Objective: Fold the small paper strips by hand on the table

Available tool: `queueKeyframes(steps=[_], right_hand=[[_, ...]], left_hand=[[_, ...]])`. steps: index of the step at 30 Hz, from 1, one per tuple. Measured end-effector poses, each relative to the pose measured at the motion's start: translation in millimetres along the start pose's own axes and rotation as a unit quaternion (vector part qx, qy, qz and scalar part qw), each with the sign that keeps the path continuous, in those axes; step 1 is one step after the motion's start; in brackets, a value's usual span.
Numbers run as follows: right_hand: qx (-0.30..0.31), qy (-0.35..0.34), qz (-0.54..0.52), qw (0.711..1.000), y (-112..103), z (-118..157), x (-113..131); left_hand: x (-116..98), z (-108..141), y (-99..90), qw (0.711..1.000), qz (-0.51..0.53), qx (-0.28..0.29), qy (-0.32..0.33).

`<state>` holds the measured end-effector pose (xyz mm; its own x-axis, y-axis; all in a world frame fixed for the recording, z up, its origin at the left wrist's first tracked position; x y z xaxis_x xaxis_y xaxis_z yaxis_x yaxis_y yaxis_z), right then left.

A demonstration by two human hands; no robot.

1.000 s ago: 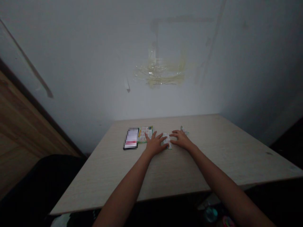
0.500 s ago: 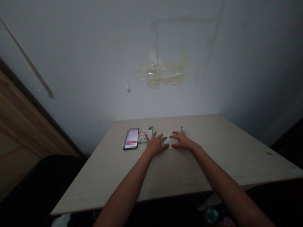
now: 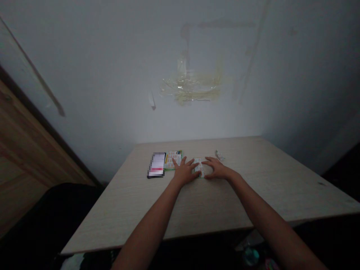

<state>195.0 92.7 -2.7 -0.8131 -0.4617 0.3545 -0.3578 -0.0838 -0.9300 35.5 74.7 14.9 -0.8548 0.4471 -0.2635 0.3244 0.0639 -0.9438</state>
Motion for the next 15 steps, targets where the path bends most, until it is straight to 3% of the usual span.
queueKeyframes(steps=[6,15], right_hand=[[-0.003,-0.001,-0.004,1.0,-1.2,1.6,0.9],[-0.09,-0.022,-0.06,0.994,-11.8,-0.9,-5.2]], left_hand=[[0.3,-0.6,1.0,1.0,0.002,0.003,-0.001],[-2.0,0.0,-0.2,1.0,0.006,0.005,0.001]])
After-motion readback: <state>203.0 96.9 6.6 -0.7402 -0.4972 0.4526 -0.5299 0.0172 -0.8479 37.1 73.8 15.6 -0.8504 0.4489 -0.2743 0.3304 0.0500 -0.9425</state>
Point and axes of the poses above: each hand's wrist, its own z-axis away from the middle knuckle, its own y-axis out of the palm, x = y × z, the point moved 9 cm from there along -z, towards the middle knuckle, and after that the axes turned 7 degrees about z, right-handed, at the moved point
